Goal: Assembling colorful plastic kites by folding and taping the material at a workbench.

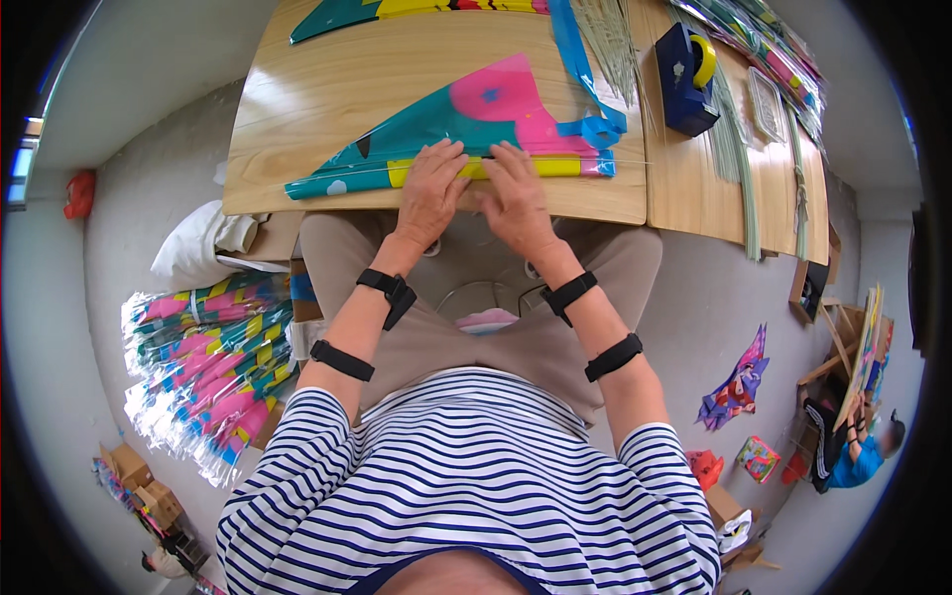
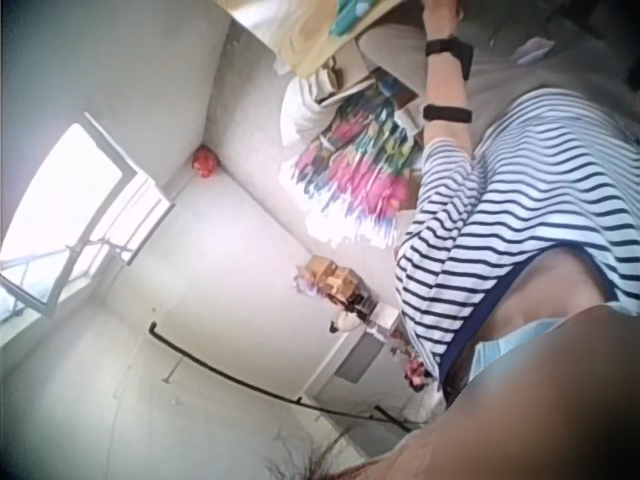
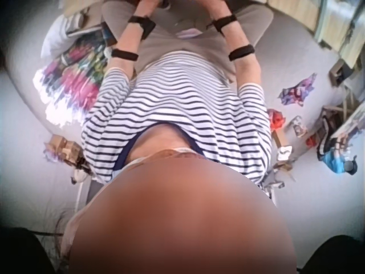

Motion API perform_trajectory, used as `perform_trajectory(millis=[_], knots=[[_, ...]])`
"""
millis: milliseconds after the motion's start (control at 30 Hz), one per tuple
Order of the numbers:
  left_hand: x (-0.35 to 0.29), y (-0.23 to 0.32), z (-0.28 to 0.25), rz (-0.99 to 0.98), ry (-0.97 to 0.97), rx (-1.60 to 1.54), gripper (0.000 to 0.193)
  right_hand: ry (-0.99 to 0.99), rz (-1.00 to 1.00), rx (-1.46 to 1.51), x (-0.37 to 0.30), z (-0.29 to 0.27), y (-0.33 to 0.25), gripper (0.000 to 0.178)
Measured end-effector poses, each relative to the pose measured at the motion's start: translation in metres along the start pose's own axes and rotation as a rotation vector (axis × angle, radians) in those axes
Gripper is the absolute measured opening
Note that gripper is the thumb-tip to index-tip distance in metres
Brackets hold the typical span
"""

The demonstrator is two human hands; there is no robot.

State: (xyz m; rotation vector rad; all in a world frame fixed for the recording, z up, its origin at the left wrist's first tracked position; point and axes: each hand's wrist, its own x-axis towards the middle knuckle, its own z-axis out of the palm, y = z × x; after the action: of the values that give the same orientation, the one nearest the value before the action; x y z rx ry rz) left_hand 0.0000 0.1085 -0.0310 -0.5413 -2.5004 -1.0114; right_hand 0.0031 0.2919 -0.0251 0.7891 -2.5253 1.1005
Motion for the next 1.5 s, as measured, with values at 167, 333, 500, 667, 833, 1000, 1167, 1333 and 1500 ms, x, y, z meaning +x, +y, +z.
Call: perform_trajectory(millis=[167,333,500,667,833,1000,1167,1333,1500], knots=[[-0.001,0.002,0.0,0.025,-0.001,0.057,0.029,0.087,0.313,-0.489,0.019,-0.046,0.035,0.031],[0.0,0.003,0.001,0.019,-0.004,0.049,0.03,0.299,0.387,-1.015,0.027,-0.11,0.089,0.027],[-0.002,0.002,0.001,0.009,0.002,0.063,0.03,0.406,0.632,-0.812,0.018,-0.127,0.075,0.022],[-0.001,0.003,0.0,0.015,-0.002,0.064,0.029,0.213,0.821,-0.413,0.021,-0.094,0.061,0.027],[0.001,0.006,0.0,0.008,-0.008,0.045,0.03,0.097,1.048,-0.558,0.052,-0.093,0.07,0.037],[-0.002,0.004,-0.002,-0.006,-0.009,0.048,0.03,0.199,1.152,-0.39,0.074,-0.091,0.076,0.035],[0.001,0.006,-0.001,-0.002,-0.01,0.04,0.03,0.363,1.106,0.107,0.074,-0.088,0.108,0.025],[-0.003,0.003,-0.001,-0.01,-0.007,0.053,0.03,0.471,1.174,0.928,0.087,-0.09,0.1,0.011],[0.0,0.005,0.001,0.008,-0.004,0.056,0.029,0.425,1.25,1.072,0.089,-0.094,0.126,0.016]])
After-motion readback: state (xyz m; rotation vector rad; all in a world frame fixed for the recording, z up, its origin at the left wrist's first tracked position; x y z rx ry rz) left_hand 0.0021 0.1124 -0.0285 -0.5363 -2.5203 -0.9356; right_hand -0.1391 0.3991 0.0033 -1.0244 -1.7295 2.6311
